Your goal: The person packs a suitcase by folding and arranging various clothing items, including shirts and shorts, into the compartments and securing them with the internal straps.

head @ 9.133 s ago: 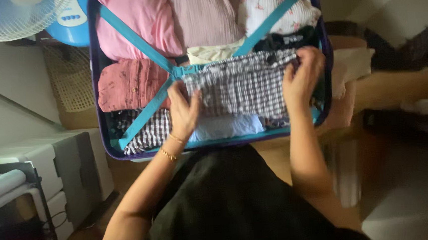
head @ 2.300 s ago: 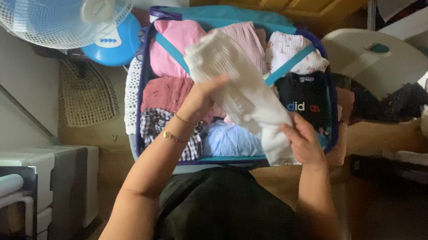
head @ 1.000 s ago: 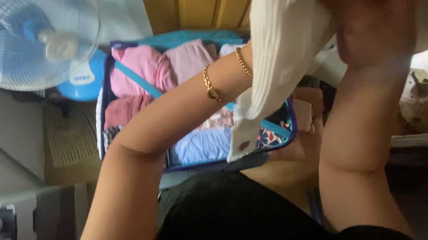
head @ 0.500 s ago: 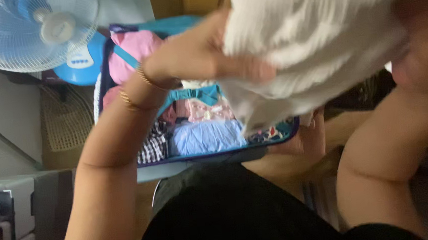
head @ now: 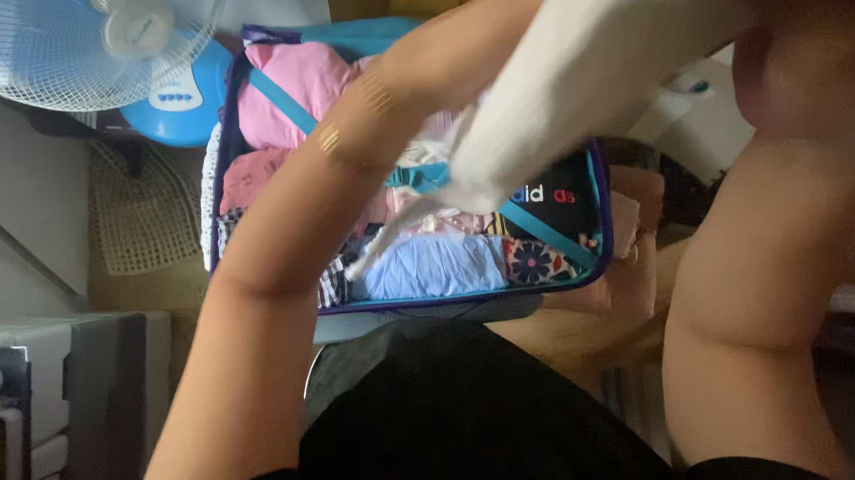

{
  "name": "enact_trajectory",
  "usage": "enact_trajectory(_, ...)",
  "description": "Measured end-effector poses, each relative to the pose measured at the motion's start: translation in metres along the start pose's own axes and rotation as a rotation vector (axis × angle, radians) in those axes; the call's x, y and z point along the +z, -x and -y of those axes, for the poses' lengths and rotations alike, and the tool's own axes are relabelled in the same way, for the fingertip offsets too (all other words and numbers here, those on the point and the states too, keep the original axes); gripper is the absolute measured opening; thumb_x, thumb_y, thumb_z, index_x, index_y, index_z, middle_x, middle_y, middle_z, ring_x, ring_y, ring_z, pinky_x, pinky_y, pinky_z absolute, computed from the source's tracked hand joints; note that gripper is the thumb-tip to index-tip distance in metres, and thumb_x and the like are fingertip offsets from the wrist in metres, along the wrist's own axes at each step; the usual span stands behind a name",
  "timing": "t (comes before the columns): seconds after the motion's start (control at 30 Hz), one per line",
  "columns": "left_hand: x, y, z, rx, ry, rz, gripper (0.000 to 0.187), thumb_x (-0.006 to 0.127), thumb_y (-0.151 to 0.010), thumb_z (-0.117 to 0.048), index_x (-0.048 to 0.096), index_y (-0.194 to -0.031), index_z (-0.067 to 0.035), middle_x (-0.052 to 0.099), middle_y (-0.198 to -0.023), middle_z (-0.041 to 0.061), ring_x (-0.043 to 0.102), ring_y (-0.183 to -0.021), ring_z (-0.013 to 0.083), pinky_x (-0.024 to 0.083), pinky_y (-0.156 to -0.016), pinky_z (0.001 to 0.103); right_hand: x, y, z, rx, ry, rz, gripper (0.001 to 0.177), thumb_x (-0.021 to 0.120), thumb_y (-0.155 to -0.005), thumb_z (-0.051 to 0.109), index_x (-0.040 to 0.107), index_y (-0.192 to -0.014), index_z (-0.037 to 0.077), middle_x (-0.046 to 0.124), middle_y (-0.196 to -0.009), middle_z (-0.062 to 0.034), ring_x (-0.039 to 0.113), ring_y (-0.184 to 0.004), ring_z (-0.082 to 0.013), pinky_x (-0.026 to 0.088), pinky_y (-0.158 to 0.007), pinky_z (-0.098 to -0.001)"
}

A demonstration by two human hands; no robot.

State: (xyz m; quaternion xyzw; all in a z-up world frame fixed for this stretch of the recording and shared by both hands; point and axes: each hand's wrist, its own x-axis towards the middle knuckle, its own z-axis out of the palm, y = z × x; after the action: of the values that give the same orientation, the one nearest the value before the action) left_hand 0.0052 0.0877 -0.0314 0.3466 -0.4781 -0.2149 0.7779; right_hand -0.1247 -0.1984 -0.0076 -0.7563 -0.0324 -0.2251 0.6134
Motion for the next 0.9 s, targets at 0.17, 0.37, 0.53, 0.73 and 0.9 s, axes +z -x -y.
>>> enact_trajectory(0.17,-0.001,0.083,0.007,-0.073,0.061,0.126,0.067,0.076,-0.095,-0.043,0.055,-0.146,-0.006,0.06,-0.142,0.001,0.053,-0.136,0.0122,0.04,-0.122,0.033,-0.01,0.011,-0.046,0.101,-0.154,-0.187,0.038,0.051,-0.117,0.026,0.046,-0.144,-0.001,0.054,-0.138,-0.017,0.055,-0.127,-0.0272,0.044,-0.111,-0.0432)
enact_trajectory(0.37,-0.001,0.118,0.034,-0.27,-0.374,-0.129,0.035,0.08,-0.095,-0.026,0.074,-0.116,0.0,0.072,-0.114,0.007,0.065,-0.107,0.0164,0.05,-0.099,0.033,-0.018,0.02,-0.077,0.23,-0.205,-0.222,0.042,0.05,-0.117,0.027,0.044,-0.148,-0.002,0.052,-0.141,-0.0191,0.054,-0.131,-0.0293,0.042,-0.114,-0.0448)
enact_trajectory(0.53,-0.021,0.127,0.068,0.117,-0.803,-0.102,0.038,0.076,-0.079,-0.015,0.068,-0.112,0.002,0.062,-0.12,0.02,0.054,-0.118,0.0226,0.044,-0.103,0.038,-0.019,0.013,-0.081,0.249,-0.242,-0.186,0.046,0.049,-0.117,0.028,0.041,-0.151,-0.002,0.051,-0.144,-0.0209,0.052,-0.134,-0.031,0.041,-0.116,-0.0461)
enact_trajectory(0.73,-0.021,0.159,0.084,-0.268,-0.196,-0.414,0.048,0.064,-0.104,-0.018,0.053,-0.146,0.001,0.065,-0.131,0.017,0.062,-0.122,0.0149,0.051,-0.107,0.033,-0.041,0.011,-0.091,0.302,-0.296,-0.181,0.05,0.048,-0.118,0.029,0.039,-0.155,-0.003,0.049,-0.147,-0.0229,0.051,-0.138,-0.0331,0.04,-0.119,-0.0477)
enact_trajectory(0.9,-0.039,0.166,0.024,-0.457,-1.024,0.167,0.038,0.084,-0.089,-0.036,0.073,-0.108,-0.005,0.074,-0.086,0.011,0.069,-0.075,0.0227,0.055,-0.069,0.039,-0.073,0.031,-0.107,0.394,-0.57,-0.243,0.053,0.047,-0.118,0.03,0.037,-0.159,-0.003,0.048,-0.149,-0.0247,0.05,-0.142,-0.0348,0.039,-0.121,-0.0491)
